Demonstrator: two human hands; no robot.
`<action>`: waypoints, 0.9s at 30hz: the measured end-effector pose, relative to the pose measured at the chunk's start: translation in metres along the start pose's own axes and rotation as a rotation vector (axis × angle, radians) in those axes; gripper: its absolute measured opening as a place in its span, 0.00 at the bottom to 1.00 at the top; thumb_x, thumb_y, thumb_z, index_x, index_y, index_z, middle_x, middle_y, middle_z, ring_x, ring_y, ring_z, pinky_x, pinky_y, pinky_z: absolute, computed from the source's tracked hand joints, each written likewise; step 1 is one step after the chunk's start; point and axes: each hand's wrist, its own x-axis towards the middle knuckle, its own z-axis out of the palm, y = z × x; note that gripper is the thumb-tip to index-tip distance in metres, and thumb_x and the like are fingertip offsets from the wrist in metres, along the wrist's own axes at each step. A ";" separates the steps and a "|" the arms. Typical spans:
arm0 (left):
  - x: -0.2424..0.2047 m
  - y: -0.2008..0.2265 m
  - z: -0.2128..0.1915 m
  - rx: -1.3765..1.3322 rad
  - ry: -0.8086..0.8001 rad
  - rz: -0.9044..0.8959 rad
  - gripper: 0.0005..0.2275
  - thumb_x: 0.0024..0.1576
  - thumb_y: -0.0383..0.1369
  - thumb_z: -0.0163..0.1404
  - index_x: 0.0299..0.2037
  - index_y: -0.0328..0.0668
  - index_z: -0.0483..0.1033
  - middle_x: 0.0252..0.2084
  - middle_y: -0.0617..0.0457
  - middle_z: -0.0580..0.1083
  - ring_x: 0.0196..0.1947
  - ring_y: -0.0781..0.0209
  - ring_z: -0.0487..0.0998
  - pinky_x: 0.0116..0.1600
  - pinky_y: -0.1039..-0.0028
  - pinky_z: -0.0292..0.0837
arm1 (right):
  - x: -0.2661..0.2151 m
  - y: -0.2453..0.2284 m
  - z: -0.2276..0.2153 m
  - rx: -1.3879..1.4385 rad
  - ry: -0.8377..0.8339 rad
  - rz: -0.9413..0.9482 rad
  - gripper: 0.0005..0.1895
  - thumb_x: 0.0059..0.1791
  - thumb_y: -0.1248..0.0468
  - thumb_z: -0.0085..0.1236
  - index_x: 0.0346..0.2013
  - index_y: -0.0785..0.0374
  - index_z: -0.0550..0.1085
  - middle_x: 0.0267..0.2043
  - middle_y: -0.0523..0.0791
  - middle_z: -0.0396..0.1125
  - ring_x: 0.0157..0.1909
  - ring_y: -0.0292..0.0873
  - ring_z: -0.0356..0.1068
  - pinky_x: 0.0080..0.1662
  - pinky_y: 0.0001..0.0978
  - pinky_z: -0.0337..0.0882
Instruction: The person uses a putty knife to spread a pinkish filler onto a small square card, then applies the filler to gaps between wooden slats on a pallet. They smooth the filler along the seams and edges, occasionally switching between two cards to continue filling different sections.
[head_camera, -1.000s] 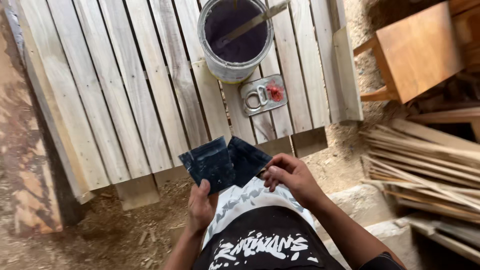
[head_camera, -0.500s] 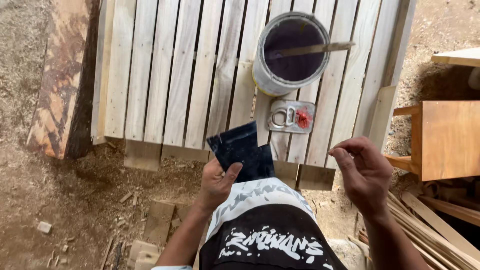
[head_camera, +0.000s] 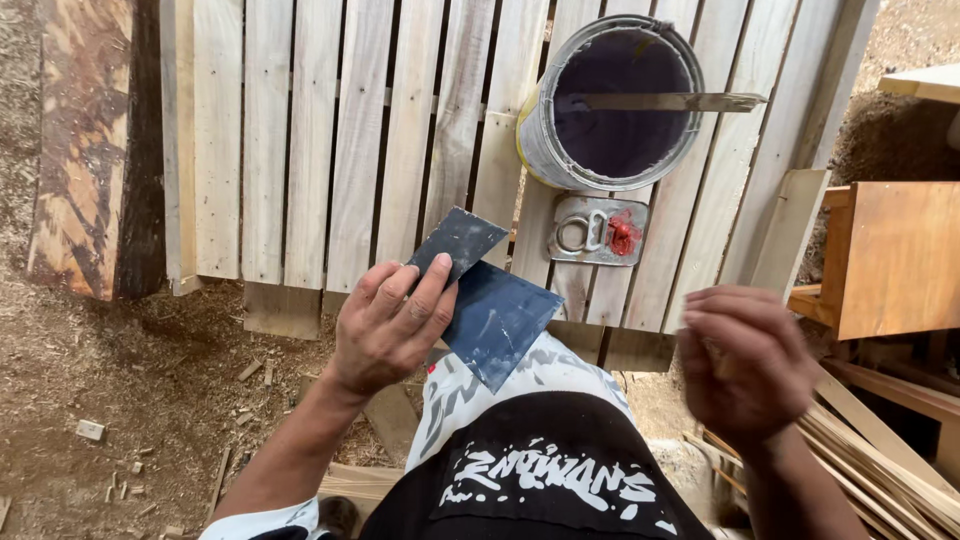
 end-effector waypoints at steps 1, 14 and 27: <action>0.003 -0.004 -0.003 0.001 -0.008 0.008 0.06 0.61 0.30 0.56 0.44 0.38 0.82 0.58 0.48 0.75 0.49 0.56 0.76 0.55 0.62 0.75 | 0.005 -0.004 0.006 -0.027 -0.036 -0.002 0.03 0.52 0.73 0.58 0.40 0.68 0.74 0.43 0.51 0.71 0.46 0.47 0.75 0.50 0.36 0.80; -0.014 0.009 0.013 -0.761 0.031 -0.901 0.12 0.68 0.37 0.43 0.41 0.36 0.76 0.40 0.51 0.75 0.35 0.66 0.76 0.38 0.77 0.76 | 0.131 0.096 0.009 -0.806 -0.539 0.006 0.15 0.49 0.54 0.65 0.43 0.61 0.78 0.53 0.57 0.69 0.54 0.58 0.70 0.55 0.54 0.67; -0.022 -0.010 0.006 -0.782 0.139 -1.174 0.06 0.67 0.27 0.47 0.40 0.33 0.75 0.41 0.52 0.75 0.32 0.70 0.71 0.34 0.80 0.68 | 0.166 0.104 0.055 -1.386 -0.823 -0.316 0.02 0.47 0.64 0.58 0.31 0.59 0.74 0.26 0.39 0.64 0.35 0.39 0.63 0.46 0.36 0.60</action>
